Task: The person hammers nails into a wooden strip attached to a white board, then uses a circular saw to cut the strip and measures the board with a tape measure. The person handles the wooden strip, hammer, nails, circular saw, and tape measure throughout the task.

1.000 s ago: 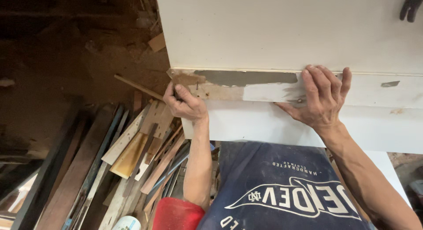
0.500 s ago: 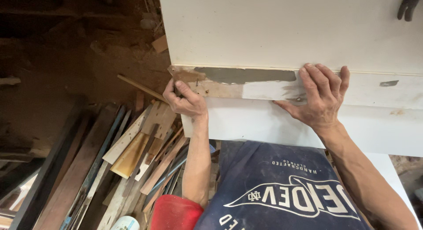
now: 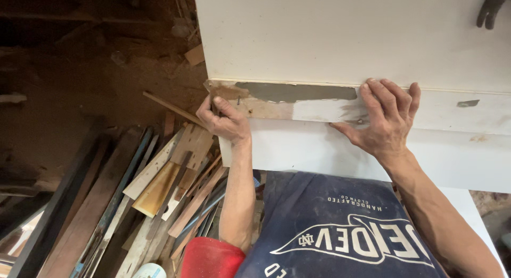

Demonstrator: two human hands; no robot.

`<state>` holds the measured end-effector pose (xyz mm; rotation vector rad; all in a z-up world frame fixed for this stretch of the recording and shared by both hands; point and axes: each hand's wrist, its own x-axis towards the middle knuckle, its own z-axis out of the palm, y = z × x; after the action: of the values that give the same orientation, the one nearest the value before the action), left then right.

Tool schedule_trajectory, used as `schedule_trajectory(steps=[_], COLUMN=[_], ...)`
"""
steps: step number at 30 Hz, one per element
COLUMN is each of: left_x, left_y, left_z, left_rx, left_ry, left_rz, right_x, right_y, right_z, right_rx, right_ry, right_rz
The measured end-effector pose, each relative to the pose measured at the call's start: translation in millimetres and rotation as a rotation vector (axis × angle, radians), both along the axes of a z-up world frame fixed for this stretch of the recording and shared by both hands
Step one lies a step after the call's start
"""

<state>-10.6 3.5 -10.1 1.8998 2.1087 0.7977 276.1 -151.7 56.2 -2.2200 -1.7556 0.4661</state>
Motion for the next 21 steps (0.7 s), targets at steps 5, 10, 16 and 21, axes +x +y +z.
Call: schedule_trajectory(steps=[5, 10, 16, 21], left_x=[0, 1, -2, -11], left_y=[1, -1, -3, -2], left_z=[2, 4, -3, -4], left_rx=[-0.004, -0.026, -0.022, -0.013], left_ry=[0.02, -0.004, 0.004, -0.032], left_rz=[0.007, 0.024, 0.054, 0.048], right_x=[0, -1, -3, 38], right_y=[2, 6, 3, -4], right_z=[3, 9, 14, 4], right_rx=[0.022, 0.036, 0.026, 0.004], right_ry=[-0.016, -0.021, -0.037, -0.032], right_rz=[0.011, 0.018, 0.056, 0.138])
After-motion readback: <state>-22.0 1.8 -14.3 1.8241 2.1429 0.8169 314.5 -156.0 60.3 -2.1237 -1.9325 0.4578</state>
